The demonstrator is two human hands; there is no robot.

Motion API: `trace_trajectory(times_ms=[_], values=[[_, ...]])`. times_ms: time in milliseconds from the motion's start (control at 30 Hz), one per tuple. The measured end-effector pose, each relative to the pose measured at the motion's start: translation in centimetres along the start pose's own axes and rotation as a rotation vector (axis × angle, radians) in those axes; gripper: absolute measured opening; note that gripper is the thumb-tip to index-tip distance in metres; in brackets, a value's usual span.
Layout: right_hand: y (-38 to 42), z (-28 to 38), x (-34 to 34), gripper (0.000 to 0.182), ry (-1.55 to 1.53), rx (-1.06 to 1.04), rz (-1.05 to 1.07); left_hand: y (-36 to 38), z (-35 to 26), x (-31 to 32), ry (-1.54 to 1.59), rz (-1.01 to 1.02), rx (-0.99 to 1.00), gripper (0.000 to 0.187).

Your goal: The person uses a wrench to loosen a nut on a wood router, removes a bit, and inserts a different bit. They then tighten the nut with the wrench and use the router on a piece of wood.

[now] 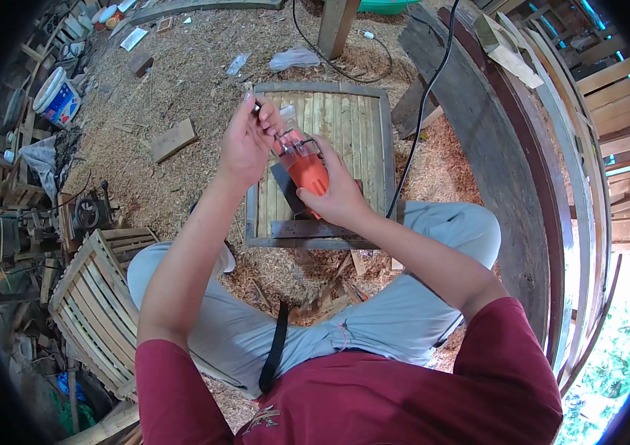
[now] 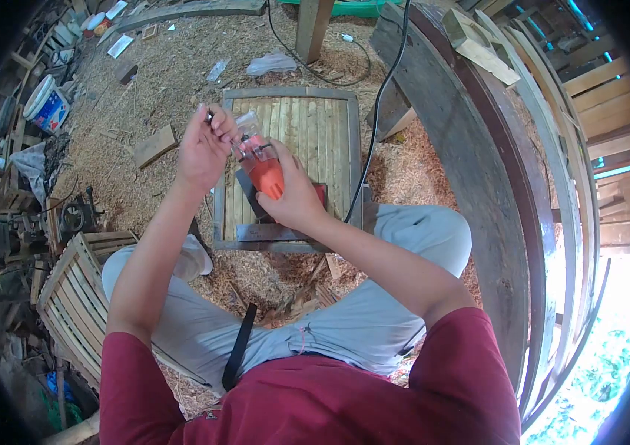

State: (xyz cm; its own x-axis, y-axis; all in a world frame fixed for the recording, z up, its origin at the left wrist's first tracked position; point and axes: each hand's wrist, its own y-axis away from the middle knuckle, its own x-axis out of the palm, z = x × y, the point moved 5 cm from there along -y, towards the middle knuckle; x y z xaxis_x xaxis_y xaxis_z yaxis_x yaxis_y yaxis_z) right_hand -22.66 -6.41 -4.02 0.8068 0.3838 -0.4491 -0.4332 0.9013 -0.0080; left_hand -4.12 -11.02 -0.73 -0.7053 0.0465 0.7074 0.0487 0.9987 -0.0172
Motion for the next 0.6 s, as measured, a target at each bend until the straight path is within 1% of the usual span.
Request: trace_trajectory(times_ms=[67, 167, 367, 467, 600], values=[[0.0, 0.1, 0.0, 0.102, 0.002, -0.001, -0.001, -0.4, 0.1, -0.3, 0.056, -0.039, -0.019, 0.037], [0.0, 0.3, 0.0, 0.098, 0.036, -0.085, -0.062, -1.0, 0.1, -0.5, 0.063, -0.101, -0.052, 0.038], [0.1, 0.7, -0.1, 0.097, 0.036, -0.054, -0.06, -1.9, 0.8, -1.1, 0.114, -0.108, -0.074, 0.039], [0.1, 0.7, -0.1, 0.097, 0.035, -0.054, -0.058, -2.0, 0.8, -1.0, 0.121, -0.15, -0.076, 0.04], [0.1, 0.6, 0.0, 0.098, 0.04, -0.041, -0.049, -2.2, 1.1, -1.2, 0.135, -0.136, -0.043, 0.038]])
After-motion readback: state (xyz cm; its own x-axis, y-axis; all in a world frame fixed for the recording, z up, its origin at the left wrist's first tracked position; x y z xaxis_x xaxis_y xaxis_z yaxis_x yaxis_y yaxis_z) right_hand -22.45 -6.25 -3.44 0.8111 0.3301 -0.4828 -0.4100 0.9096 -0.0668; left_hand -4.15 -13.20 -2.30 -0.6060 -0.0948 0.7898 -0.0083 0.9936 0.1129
